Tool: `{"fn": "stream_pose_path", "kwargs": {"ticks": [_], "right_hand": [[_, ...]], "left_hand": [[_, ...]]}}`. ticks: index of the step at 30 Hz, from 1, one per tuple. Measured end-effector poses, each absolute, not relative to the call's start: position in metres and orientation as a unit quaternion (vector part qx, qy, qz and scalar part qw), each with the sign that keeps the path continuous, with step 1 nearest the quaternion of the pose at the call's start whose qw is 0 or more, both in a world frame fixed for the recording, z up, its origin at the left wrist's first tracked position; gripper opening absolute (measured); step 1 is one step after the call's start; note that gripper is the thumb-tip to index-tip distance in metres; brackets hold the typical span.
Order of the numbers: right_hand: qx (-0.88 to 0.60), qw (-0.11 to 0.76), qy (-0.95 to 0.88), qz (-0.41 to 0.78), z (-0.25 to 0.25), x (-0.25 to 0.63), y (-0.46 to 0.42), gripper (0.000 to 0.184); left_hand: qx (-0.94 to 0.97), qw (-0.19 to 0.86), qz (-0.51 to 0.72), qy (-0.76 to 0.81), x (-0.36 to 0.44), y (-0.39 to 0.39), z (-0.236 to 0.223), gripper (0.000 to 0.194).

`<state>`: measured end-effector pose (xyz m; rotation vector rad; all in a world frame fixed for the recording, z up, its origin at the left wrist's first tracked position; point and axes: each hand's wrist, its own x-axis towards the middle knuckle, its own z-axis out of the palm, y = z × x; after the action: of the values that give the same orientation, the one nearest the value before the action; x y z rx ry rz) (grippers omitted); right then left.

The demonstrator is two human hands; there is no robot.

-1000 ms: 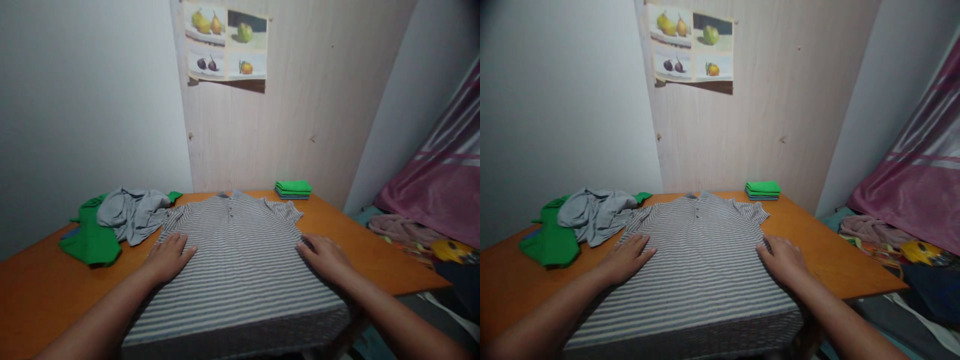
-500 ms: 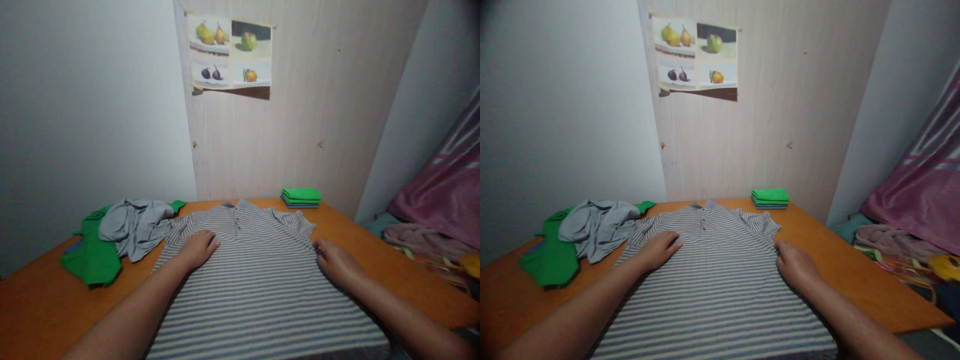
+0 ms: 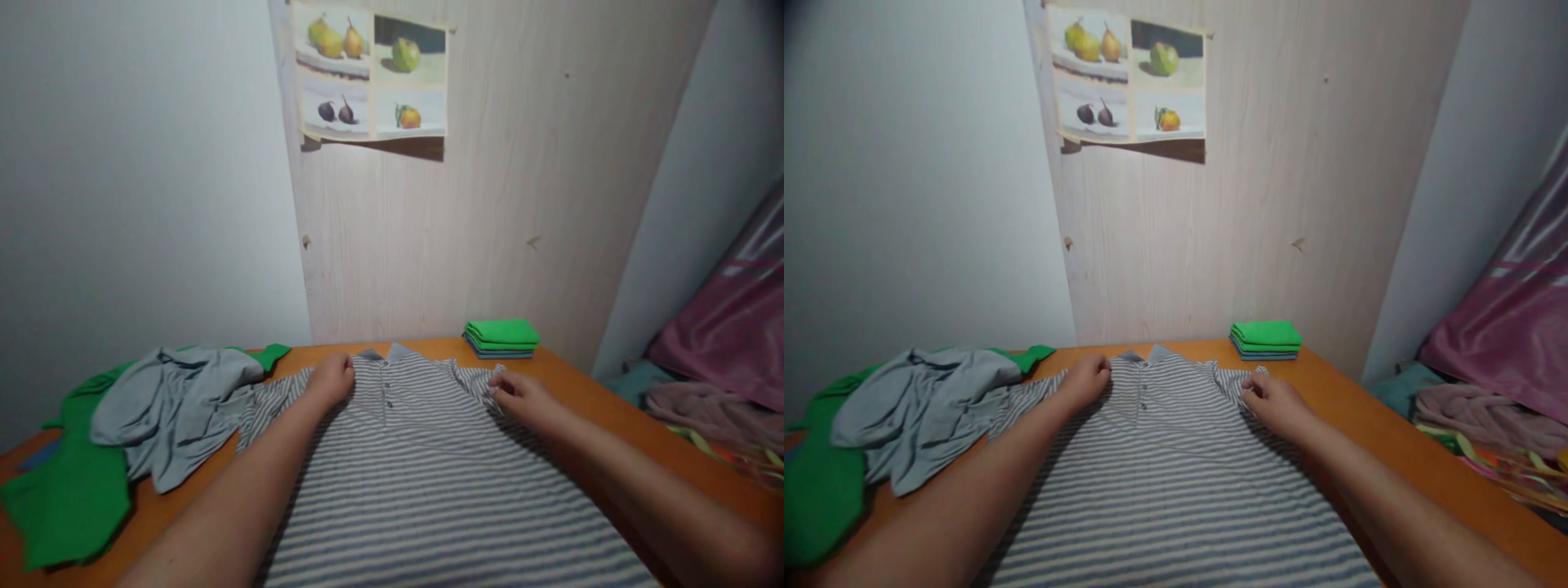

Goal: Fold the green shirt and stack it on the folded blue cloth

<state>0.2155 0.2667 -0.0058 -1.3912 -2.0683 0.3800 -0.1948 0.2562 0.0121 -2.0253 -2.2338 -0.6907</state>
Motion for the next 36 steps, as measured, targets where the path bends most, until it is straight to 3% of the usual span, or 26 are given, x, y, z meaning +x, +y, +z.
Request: {"fn": "stream_pose_path", "kwargs": {"ticks": [11,20,25,32,36], "right_hand": [[-0.469,0.317,-0.783,0.258,0.044,0.106,0.376,0.011],[-0.444,0.275,-0.81,0.268,0.034,0.047,0.408,0.035],[-0.421,0.238,-0.809,0.334,0.023,0.049,0.4,0.042],[-0.378,0.179,-0.831,0.365,0.027,0.052,0.397,0.034],[-0.322,0.121,-0.854,0.392,0.038,0.058,0.39,0.037]], "left_hand": [[-0.634,-0.018,-0.342,-0.694,-0.198,0.329,-0.002,0.04],[-0.681,-0.102,-0.337,-0.642,-0.205,0.325,-0.011,0.058],[-0.686,-0.124,-0.367,-0.616,-0.203,0.325,-0.009,0.054],[-0.669,-0.095,-0.276,-0.684,-0.199,0.324,0.001,0.035],[-0.679,-0.142,-0.22,-0.685,-0.195,0.315,0.015,0.045]]}}
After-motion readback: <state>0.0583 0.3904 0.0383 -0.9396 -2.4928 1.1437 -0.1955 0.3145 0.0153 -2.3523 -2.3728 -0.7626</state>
